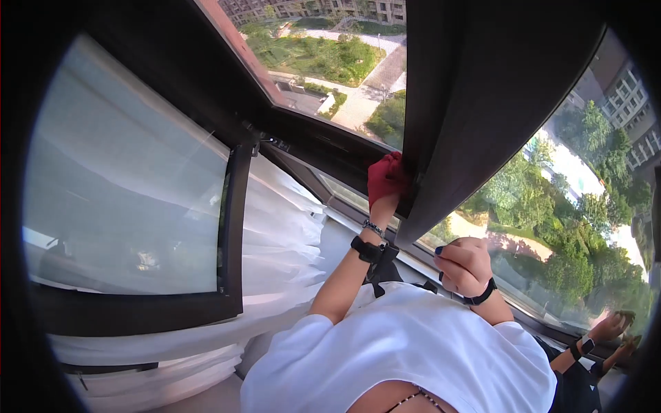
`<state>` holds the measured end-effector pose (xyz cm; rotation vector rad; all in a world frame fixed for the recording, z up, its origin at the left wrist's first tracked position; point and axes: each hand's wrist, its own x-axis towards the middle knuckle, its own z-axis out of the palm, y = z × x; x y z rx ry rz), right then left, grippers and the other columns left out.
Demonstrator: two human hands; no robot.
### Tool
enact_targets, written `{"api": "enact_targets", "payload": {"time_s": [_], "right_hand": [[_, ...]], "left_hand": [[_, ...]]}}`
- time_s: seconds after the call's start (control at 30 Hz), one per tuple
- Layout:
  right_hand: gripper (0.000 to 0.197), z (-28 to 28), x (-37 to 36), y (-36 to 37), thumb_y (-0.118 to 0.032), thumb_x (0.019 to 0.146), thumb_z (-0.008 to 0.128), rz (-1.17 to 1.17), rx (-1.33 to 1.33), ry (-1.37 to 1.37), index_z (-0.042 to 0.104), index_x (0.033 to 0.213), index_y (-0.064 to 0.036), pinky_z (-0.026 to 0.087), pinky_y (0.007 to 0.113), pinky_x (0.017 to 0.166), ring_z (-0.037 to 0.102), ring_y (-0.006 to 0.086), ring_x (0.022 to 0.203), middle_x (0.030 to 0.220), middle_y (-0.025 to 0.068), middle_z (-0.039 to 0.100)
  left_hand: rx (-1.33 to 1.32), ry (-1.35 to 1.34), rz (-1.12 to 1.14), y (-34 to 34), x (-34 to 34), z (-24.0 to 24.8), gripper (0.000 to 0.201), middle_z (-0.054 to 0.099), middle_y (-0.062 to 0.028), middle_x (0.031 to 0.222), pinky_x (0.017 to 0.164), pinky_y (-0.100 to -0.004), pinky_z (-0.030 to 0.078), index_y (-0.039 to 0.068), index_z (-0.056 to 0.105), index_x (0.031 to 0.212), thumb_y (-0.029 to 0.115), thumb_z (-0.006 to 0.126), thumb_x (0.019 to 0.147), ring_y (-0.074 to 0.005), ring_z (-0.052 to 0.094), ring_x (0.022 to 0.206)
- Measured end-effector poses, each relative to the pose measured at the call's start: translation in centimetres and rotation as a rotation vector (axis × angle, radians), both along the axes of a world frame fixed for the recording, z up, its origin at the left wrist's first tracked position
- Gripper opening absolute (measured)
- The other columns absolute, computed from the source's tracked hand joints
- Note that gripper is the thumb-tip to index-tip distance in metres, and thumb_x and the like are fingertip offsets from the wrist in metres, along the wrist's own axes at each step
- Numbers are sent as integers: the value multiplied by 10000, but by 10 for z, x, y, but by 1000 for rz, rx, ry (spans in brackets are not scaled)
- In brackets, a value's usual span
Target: Cleaning a window frame with a cloth and then rinsing the cloth in a bathroom sink.
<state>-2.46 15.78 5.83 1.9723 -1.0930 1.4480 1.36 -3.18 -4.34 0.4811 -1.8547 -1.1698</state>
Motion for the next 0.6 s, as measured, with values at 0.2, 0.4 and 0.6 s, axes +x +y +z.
{"api": "enact_targets", "payload": {"time_s": [0.2,0.4,0.6], "right_hand": [[257,-41,10,73,89,589,576,-51,138,-104,572,828,-7,393,285,403,497,184,485,808,104,563],[159,-73,0,145,62,653,544,-246,397,-118,588,754,-53,428,301,519,569,219,620,761,70,597],[170,-93,-13,183,103,675,489,-540,418,-376,575,752,-22,418,295,488,547,230,574,752,104,581]], "left_hand": [[158,-51,-4,15,16,-13,103,633,-92,815,625,-262,450,38,619,850,34,554,770,-174,605,704],[-114,-377,96,34,17,22,136,615,-201,872,705,-378,473,52,614,865,154,561,791,-342,599,854],[-71,-305,91,24,8,0,152,613,-205,881,685,-399,474,53,614,885,154,552,791,-361,594,863]]}}
